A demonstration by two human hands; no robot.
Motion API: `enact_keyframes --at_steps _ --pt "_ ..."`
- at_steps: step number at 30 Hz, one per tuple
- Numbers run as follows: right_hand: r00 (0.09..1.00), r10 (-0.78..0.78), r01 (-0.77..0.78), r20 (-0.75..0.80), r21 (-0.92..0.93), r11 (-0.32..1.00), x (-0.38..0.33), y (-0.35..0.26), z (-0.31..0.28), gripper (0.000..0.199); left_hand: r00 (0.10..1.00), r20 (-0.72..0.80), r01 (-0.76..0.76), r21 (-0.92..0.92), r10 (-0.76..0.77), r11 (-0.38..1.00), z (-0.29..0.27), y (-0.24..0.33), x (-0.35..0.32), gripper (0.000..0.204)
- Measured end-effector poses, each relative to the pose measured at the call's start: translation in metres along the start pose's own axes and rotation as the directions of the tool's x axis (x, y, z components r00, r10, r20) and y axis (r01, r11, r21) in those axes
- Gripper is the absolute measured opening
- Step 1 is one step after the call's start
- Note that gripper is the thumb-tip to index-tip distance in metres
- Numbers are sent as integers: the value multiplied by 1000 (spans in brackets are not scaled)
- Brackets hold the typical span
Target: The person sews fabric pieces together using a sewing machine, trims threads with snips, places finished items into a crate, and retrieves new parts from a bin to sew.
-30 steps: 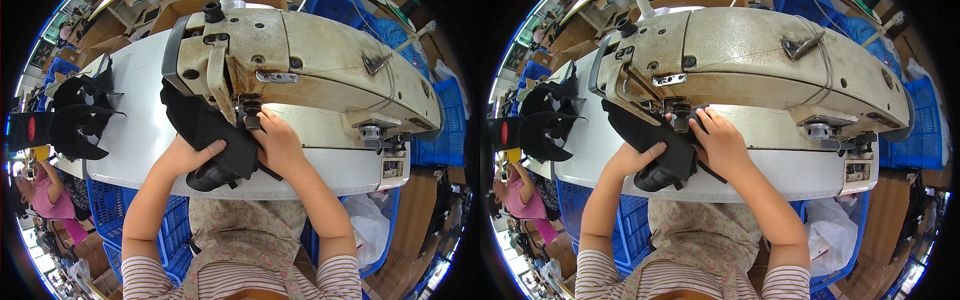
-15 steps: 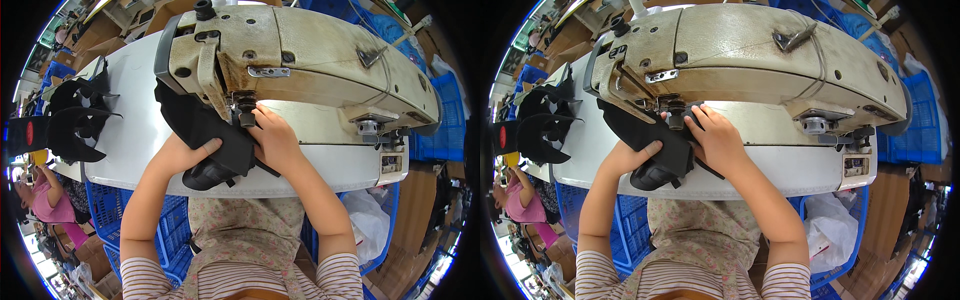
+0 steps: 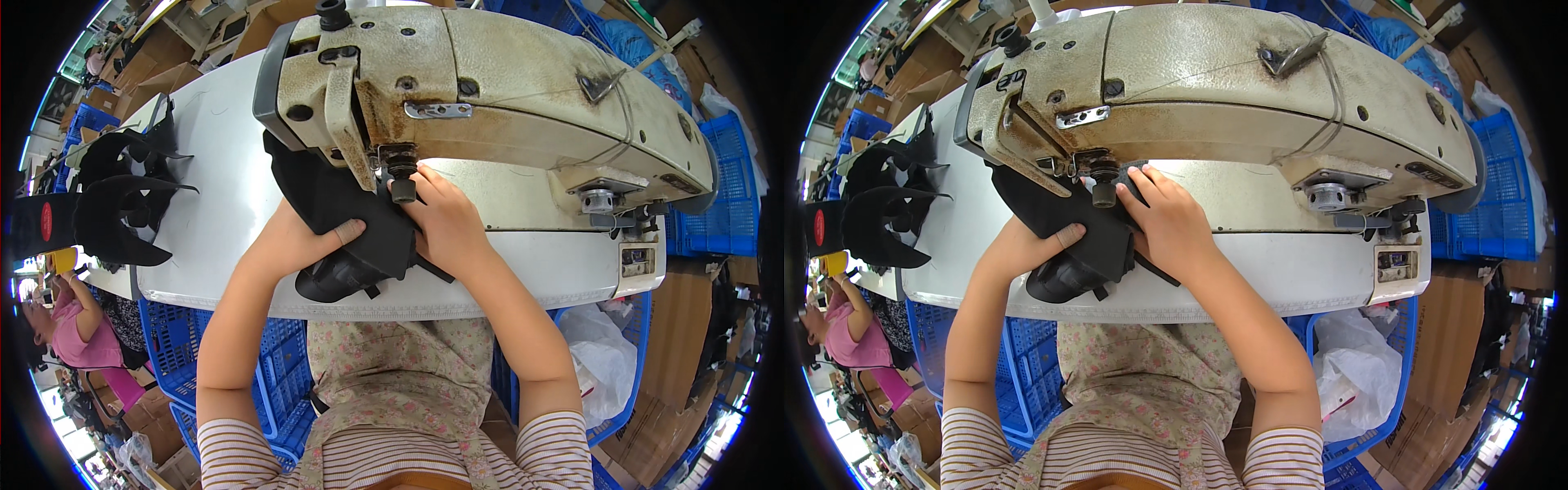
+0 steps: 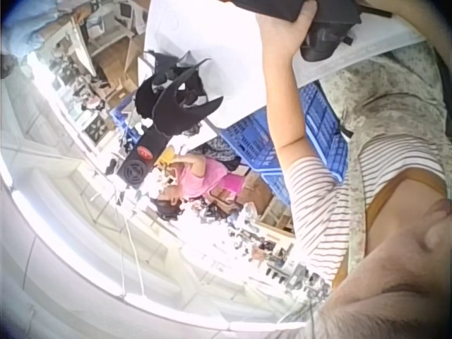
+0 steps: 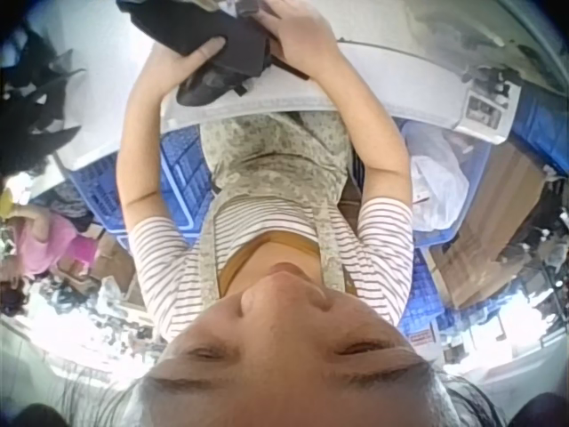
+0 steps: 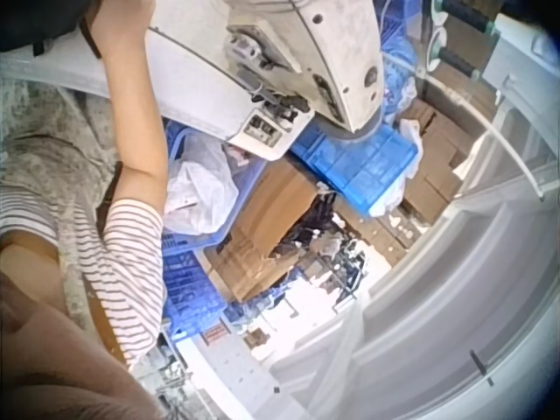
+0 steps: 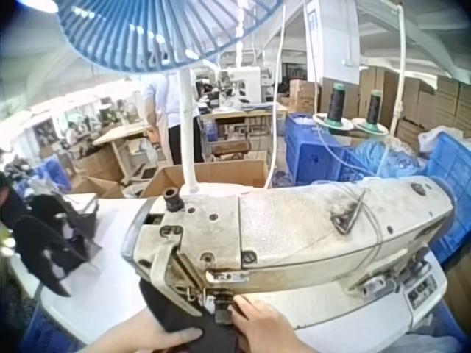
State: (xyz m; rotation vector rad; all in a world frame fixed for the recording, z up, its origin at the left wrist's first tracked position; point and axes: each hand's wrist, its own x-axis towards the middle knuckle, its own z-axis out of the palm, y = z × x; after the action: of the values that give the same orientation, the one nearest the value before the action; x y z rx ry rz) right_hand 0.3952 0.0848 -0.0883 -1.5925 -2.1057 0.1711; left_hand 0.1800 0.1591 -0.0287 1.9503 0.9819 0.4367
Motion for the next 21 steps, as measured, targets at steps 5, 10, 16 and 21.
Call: enact_keyframes --at_steps 5,10,16,21 --pt "1000 -1 1 -24 9 1000 -2 2 -3 53 799 -567 -27 297 199 955 18 6 -25 69" --pt "996 -22 25 -88 26 999 -1 3 2 45 825 204 -438 819 527 369 20 38 -33 80" --pt "992 -44 47 -116 21 999 -1 5 1 38 950 303 -300 806 80 510 28 50 -24 83" --pt "996 -5 12 -87 85 996 -2 10 1 38 926 366 -358 781 89 511 30 47 -21 67"
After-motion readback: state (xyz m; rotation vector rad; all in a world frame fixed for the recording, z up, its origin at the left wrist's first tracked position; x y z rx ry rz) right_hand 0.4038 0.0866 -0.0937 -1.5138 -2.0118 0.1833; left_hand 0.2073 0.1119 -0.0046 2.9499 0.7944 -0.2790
